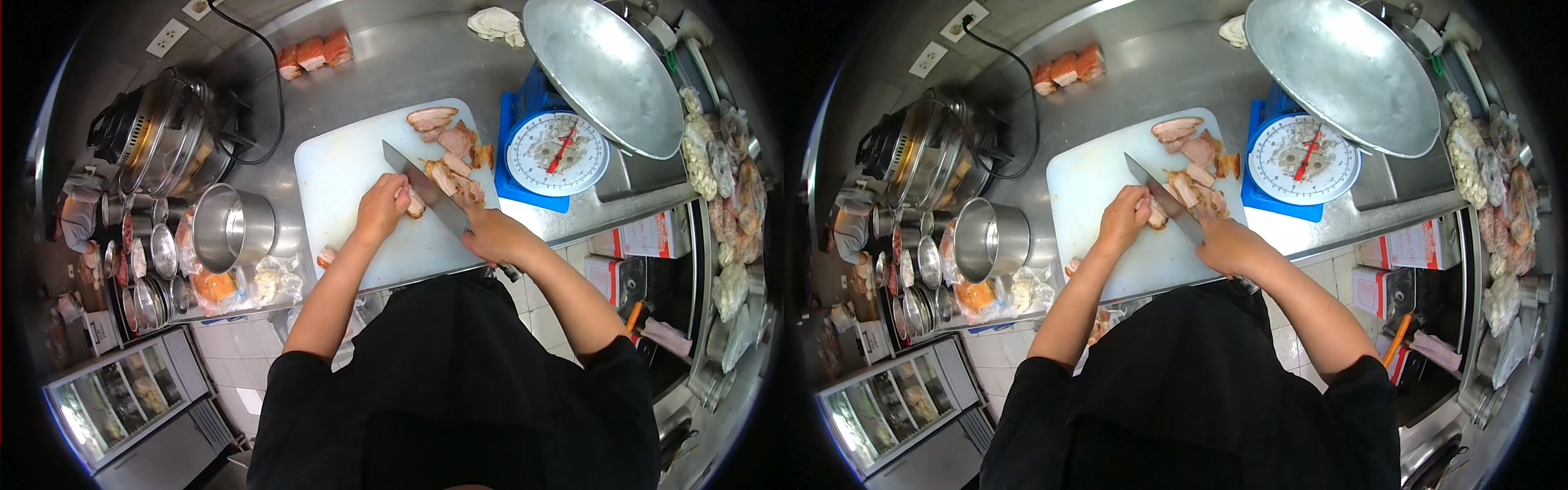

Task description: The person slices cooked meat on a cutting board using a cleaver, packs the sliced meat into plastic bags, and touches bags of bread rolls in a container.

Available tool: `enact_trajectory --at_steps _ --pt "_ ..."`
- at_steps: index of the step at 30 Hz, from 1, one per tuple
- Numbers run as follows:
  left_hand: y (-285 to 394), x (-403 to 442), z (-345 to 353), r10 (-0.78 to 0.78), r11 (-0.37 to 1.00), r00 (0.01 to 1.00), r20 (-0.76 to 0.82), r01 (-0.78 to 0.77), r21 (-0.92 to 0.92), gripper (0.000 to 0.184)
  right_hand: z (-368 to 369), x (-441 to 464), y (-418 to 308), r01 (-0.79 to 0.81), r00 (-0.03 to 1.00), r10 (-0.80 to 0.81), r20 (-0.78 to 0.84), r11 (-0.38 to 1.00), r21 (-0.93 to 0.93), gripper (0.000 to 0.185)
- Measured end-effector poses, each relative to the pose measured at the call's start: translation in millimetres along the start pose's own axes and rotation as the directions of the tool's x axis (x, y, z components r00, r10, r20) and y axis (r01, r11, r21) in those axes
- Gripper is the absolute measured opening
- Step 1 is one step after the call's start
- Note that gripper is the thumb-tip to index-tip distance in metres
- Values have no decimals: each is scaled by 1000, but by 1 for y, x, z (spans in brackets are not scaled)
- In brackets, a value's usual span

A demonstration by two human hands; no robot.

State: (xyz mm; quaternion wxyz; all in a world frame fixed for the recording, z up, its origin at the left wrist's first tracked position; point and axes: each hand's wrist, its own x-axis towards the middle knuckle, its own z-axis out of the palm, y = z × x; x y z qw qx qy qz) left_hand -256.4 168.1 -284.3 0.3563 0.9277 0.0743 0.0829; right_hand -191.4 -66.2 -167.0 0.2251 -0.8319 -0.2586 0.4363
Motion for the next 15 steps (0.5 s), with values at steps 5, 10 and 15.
enact_trajectory --at_steps 5,10,15 --pt "-4 -2 3 19 1000 999 -40 -18 17 18 20 41 1 39 995 -28 -96 993 113 33" --pt "-6 -9 -2 51 997 998 -36 -53 -59 19 27 58 16 63 991 -40 -129 982 178 34" --pt "1 -33 -20 -125 974 990 68 135 -183 30 35 60 21 126 976 -100 -193 984 127 32"
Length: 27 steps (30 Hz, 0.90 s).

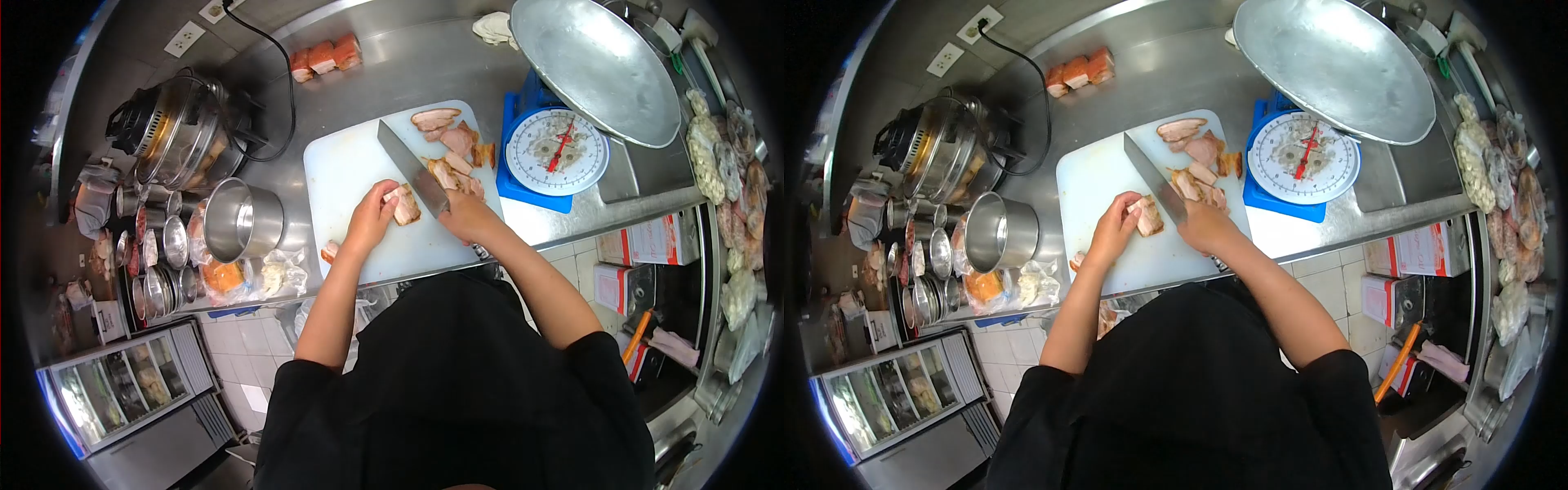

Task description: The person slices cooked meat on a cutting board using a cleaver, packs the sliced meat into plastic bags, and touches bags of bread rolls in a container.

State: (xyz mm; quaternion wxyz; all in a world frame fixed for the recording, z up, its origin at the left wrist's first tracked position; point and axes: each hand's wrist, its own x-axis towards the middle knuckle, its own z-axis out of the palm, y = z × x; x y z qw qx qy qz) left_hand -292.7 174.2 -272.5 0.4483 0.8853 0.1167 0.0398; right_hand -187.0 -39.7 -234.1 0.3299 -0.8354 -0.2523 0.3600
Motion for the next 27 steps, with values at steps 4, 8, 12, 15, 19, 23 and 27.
enact_trajectory --at_steps 4,8,12,15,19,23,27 --pt "0 -13 -9 -38 999 999 24 39 -8 46 -7 -16 -5 -80 997 80 23 997 15 36" --pt "1 -20 -16 97 985 995 30 -101 141 56 -8 -43 -6 -93 996 92 -12 994 -62 41" --pt "11 -16 -22 77 968 975 209 -123 220 49 1 -42 3 -105 993 101 -58 992 -70 44" --pt "17 -17 -26 29 970 975 221 -81 228 41 -2 -44 -1 -115 993 113 -27 989 -97 43" --pt "9 -17 -30 280 860 955 -101 -203 468 37 0 -49 -4 -127 991 123 -49 988 -88 42" --pt "-2 -30 -33 273 840 960 -62 -206 502 33 8 -45 3 -93 992 82 -96 988 -119 40" --pt "-4 -48 -39 251 821 966 69 -250 513 32 11 -44 5 -82 993 64 -100 980 -182 40"
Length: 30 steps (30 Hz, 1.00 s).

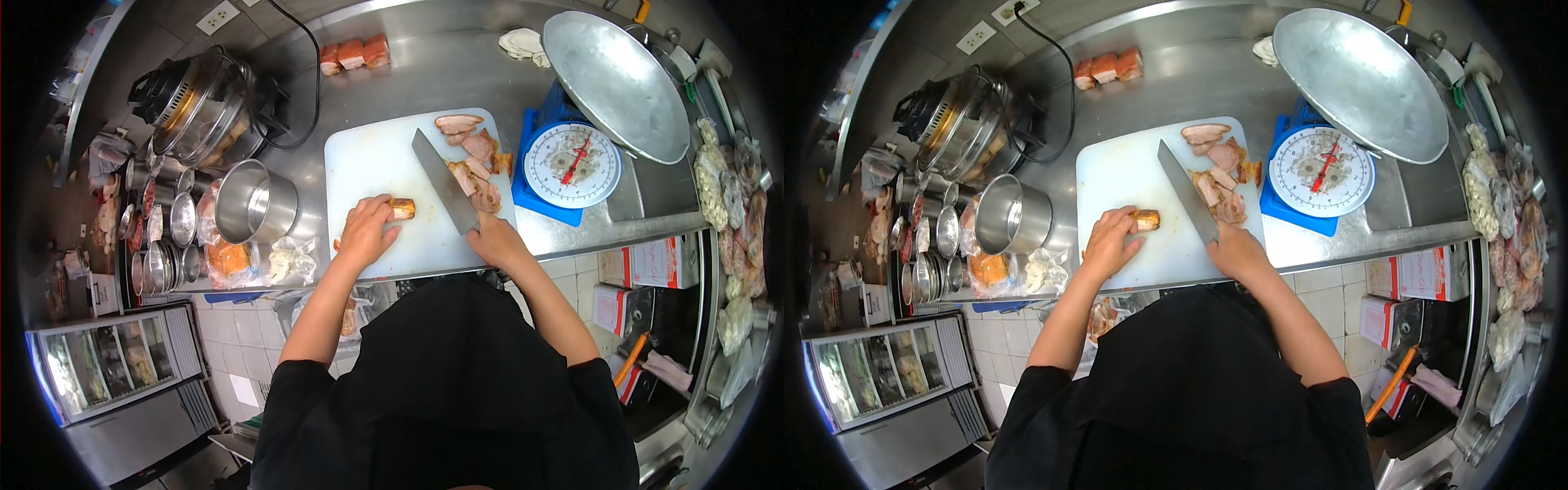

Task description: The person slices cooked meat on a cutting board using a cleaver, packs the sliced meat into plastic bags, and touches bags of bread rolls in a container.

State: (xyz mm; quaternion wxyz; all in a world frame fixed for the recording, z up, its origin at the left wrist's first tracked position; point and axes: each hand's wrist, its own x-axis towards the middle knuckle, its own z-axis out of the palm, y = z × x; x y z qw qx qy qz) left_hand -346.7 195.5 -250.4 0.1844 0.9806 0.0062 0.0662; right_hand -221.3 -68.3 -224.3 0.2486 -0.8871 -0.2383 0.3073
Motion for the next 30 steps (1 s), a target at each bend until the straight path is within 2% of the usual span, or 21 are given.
enact_trajectory --at_steps 2,3,5,6,8,9,11,12,14,16,18,22,24,28,30 --pt "-11 -3 10 -69 991 997 -44 64 -116 33 1 0 -1 21 999 -21 -36 1000 -1 39" --pt "-8 -1 6 -70 991 996 -46 64 -119 33 1 0 -1 21 999 -21 -36 1000 -4 39" --pt "-1 3 -1 -251 950 968 -6 245 -196 33 1 2 -1 26 999 -27 -31 1000 -6 39" --pt "-1 4 -2 -255 948 967 -9 248 -198 33 0 2 -2 29 999 -30 -29 1000 -11 39" --pt "-2 6 -4 -153 975 988 -27 147 -169 34 -1 1 -4 12 1000 -12 -22 1000 -9 39" --pt "1 5 -6 -157 974 987 -30 150 -173 34 -2 0 -5 14 1000 -14 -20 1000 -15 39" --pt "6 5 -10 -196 963 969 147 219 -159 35 -3 0 -7 -1 1000 1 -9 1000 -18 40" --pt "6 2 -9 -199 962 969 145 221 -159 35 -2 0 -8 2 1000 -2 -8 1000 -20 40" --pt "7 -7 -4 -34 994 993 113 46 -103 37 -2 -1 -7 -6 1000 6 -24 1000 -10 40" --pt "16 -11 -12 -43 989 985 168 66 -135 41 -1 -3 -7 -7 999 7 -35 1000 -6 40" --pt "18 -16 -13 -124 958 990 68 137 -251 47 0 -4 -5 -8 999 8 -43 1000 -1 40" --pt "3 -20 -8 -221 951 974 -38 207 -228 52 -1 -4 -8 -11 999 10 -34 1000 -23 42" --pt "0 -20 -9 -230 954 971 71 239 -183 54 -3 -5 -12 -23 999 22 -26 999 -27 42" --pt "7 -17 -4 -214 949 968 130 238 -209 45 -2 -4 -9 -22 999 22 -28 1000 -13 42" --pt "13 -21 10 -86 987 992 -95 72 -141 38 1 -3 -6 -16 999 15 -35 1000 -10 41"
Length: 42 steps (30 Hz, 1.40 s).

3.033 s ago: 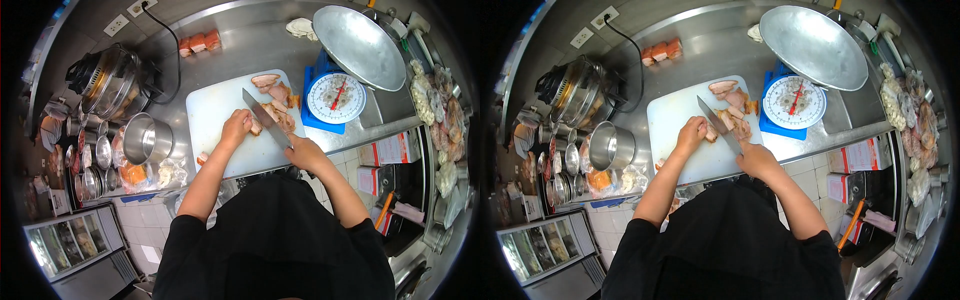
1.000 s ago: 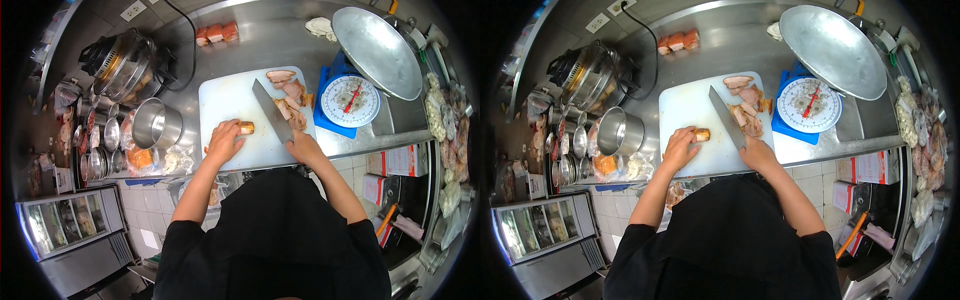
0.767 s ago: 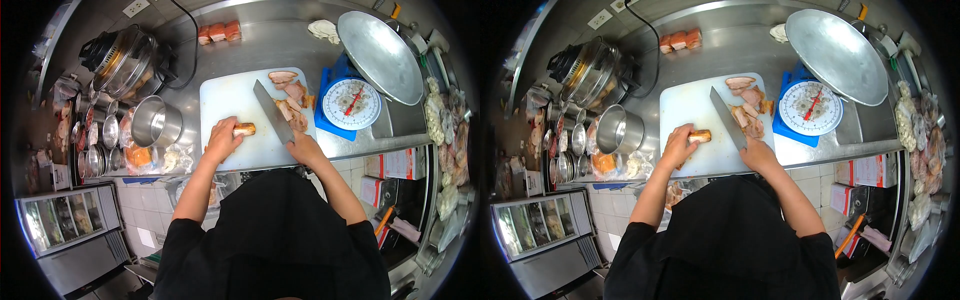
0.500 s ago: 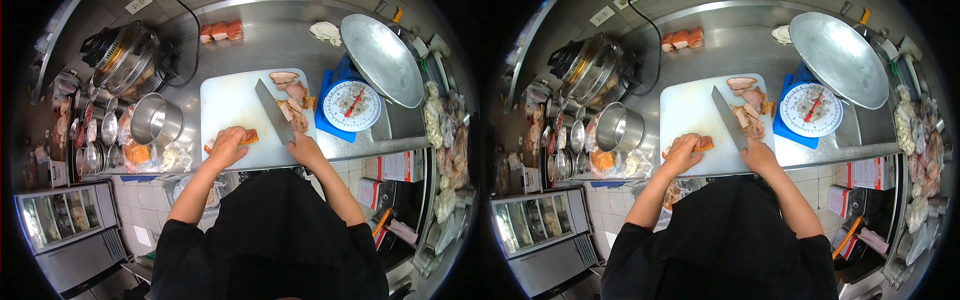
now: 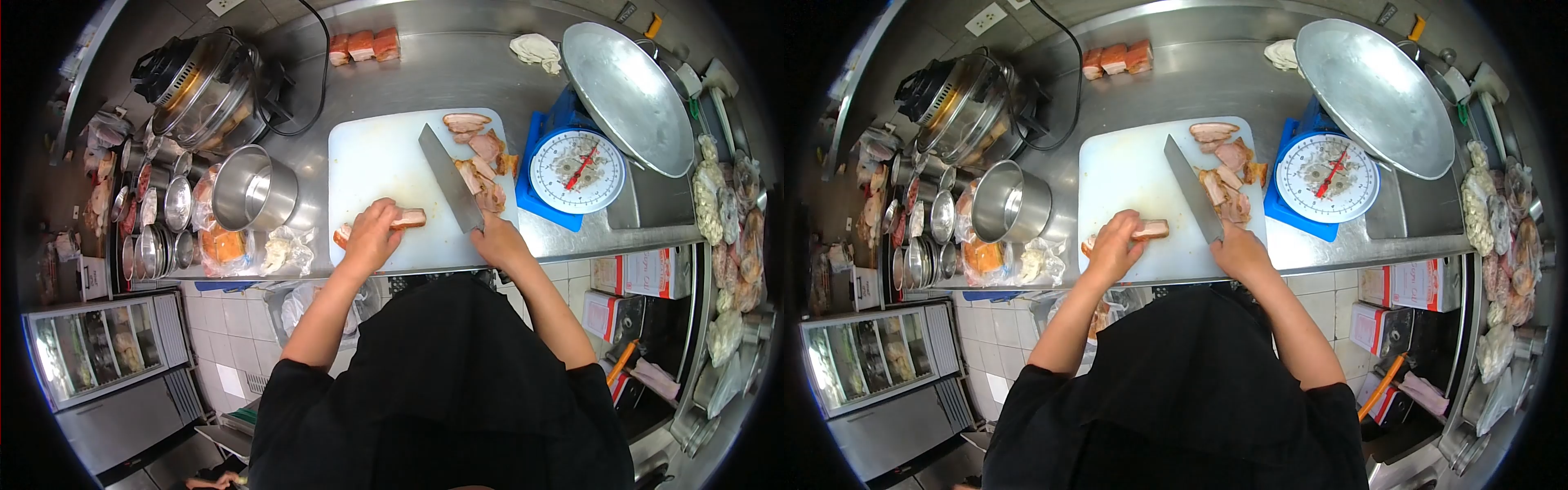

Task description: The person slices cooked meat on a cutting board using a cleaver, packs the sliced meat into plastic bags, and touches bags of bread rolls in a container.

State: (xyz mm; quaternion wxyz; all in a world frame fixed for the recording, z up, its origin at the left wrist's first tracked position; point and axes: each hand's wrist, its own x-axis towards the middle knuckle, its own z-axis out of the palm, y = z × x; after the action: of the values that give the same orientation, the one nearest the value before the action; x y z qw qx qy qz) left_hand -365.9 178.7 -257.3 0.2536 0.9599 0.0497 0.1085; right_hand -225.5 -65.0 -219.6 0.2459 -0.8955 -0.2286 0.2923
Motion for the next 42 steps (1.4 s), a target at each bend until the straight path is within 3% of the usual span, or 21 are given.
enact_trajectory --at_steps 3,6,10,14,16,20,22,28,32,34,42 --pt "-1 1 17 -12 998 995 -98 18 59 34 3 0 2 18 1000 -18 -12 1000 -8 42" --pt "5 1 21 -112 988 990 -88 120 94 32 3 0 1 6 1000 -6 -23 1000 -17 41" --pt "31 -5 16 -112 992 994 -3 111 62 33 6 1 2 19 1000 -19 -25 1000 -5 40" --pt "36 -2 24 -67 986 998 4 67 -151 34 10 2 7 60 997 -60 -47 998 -13 37" --pt "30 4 29 -248 886 967 60 251 -389 32 9 0 3 41 998 -41 -39 999 -23 35" --pt "22 18 41 -195 860 981 22 182 -477 32 4 -6 -1 51 998 -51 -22 998 -40 32" --pt "18 25 45 -267 801 963 26 237 -549 28 4 -10 0 58 998 -59 -17 996 -62 31" --pt "16 34 63 -202 940 964 -174 141 -310 22 -10 -39 -10 102 995 -99 26 980 -171 27" --pt "13 34 79 -246 933 947 -208 174 -314 19 -19 -54 -19 160 987 -151 54 950 -268 24" --pt "10 34 81 -83 983 931 -355 17 -183 19 -24 -60 -25 172 985 -159 68 942 -287 23" --pt "12 35 82 -151 979 943 -297 100 -179 20 -27 -71 -37 191 980 -160 115 916 -352 21"
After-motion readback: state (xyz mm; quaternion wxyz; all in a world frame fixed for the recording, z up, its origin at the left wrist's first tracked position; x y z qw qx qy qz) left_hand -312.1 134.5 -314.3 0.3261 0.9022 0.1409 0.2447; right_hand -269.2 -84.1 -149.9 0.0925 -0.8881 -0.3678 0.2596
